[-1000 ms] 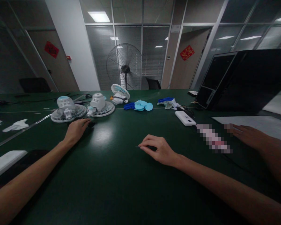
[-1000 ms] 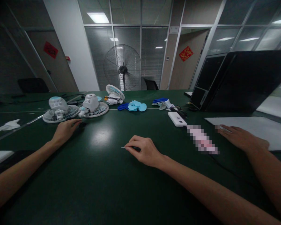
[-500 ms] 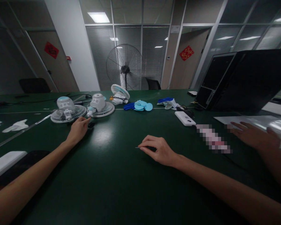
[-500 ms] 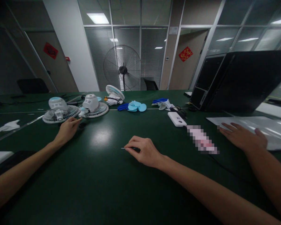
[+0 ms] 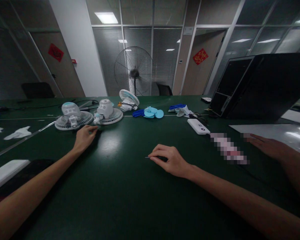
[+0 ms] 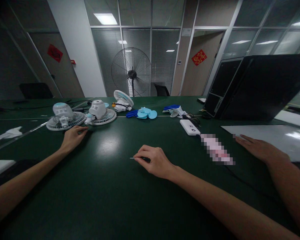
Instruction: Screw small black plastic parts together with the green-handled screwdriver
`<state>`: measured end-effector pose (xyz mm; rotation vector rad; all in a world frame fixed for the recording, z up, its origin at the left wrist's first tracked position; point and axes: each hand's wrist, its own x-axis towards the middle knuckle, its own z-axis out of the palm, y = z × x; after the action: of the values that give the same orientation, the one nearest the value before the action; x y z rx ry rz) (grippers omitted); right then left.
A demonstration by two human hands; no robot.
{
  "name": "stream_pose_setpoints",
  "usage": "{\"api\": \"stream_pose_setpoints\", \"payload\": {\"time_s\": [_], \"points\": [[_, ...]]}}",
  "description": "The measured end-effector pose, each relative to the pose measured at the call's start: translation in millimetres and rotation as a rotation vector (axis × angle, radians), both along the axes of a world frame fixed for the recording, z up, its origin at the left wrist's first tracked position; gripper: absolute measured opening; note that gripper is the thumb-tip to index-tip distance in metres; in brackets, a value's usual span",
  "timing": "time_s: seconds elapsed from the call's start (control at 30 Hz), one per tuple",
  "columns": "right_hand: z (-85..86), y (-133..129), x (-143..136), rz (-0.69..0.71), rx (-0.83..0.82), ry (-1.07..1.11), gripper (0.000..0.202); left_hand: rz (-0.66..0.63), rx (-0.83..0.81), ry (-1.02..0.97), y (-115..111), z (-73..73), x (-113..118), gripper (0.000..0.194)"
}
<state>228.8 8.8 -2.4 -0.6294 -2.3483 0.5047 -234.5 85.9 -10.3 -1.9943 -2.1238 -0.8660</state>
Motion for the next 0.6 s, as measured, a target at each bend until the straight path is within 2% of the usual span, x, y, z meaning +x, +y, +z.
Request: {"api": "stream_pose_setpoints", "payload": {"time_s": [0.27,0.6], "points": [[-1.5,0.5,-0.6,0.005,0.009,0.01,0.02,0.0,-0.037,-0.033,3.1,-2.2,-5.4,0.053],[0.7,-0.5,-0.3,0.018,0.0,0.006,0.02,-0.027,-0.059,-0.019,-1.1,2.3,3.8,0.052]]}}
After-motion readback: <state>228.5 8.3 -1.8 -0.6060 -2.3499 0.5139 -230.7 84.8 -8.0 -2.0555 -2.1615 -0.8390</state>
